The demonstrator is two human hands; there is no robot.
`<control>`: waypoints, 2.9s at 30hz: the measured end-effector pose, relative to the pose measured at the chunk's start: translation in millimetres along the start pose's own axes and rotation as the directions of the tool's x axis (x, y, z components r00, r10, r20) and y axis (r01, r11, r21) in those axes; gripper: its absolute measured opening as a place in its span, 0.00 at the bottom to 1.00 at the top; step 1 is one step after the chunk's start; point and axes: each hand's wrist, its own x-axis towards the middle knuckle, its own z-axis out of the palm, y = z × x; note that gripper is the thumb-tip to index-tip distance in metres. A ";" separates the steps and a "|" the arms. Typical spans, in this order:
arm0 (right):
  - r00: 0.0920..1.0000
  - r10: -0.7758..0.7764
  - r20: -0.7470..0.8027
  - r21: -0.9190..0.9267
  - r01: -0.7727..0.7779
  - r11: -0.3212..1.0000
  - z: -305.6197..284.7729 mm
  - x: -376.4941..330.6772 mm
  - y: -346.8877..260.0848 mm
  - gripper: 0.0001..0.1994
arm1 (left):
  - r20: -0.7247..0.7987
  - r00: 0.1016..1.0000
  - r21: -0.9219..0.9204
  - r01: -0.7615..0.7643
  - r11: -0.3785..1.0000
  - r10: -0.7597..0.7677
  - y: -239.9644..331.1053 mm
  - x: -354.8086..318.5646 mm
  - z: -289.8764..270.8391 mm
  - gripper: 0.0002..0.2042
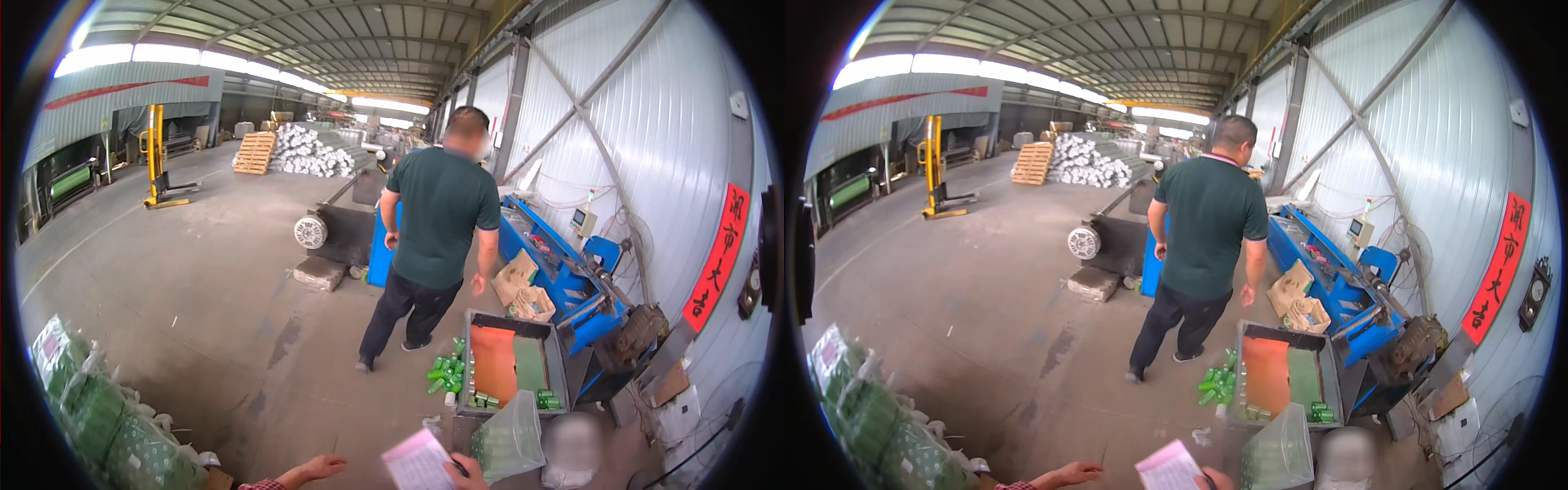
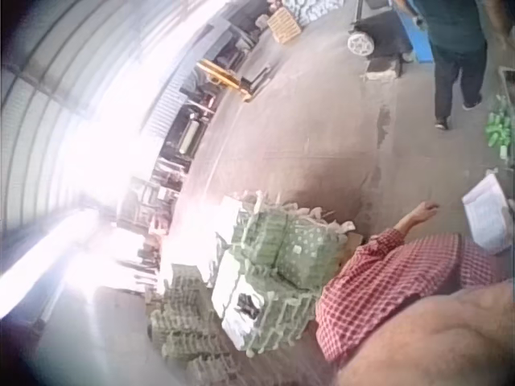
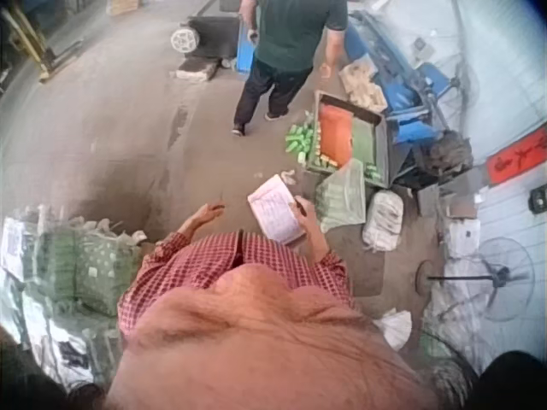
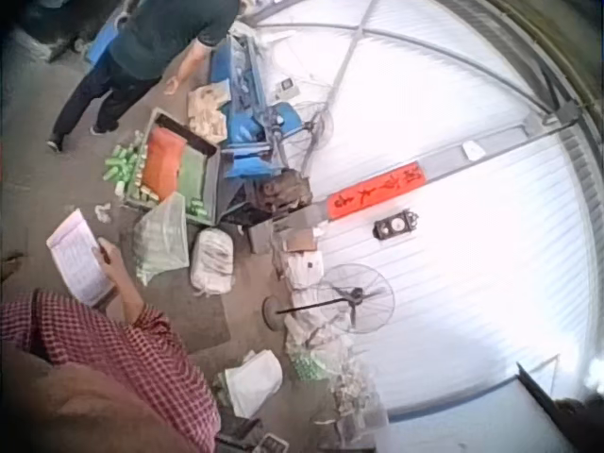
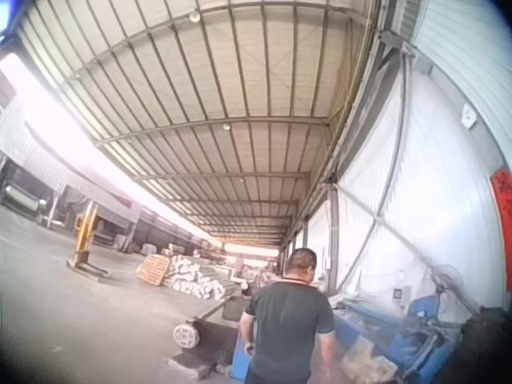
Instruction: Checking and writing on a production log sheet near a industrial roller machine.
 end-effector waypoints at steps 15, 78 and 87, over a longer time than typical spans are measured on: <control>0.937 0.034 0.348 0.044 -0.053 0.998 94.8 386.3 71.7 0.10 | -0.110 0.977 -0.406 0.125 0.905 -0.184 30.3 241.8 -264.3 0.19; 0.849 0.183 0.495 0.313 -0.371 0.874 106.9 1547.3 774.3 0.19 | -0.093 0.978 -0.744 0.056 0.666 -0.187 444.9 1383.7 -552.5 0.20; 0.845 0.021 0.534 0.176 -0.135 0.975 121.3 1577.6 782.2 0.18 | -0.787 0.201 0.556 -0.176 0.812 0.583 494.5 1368.4 -604.4 0.15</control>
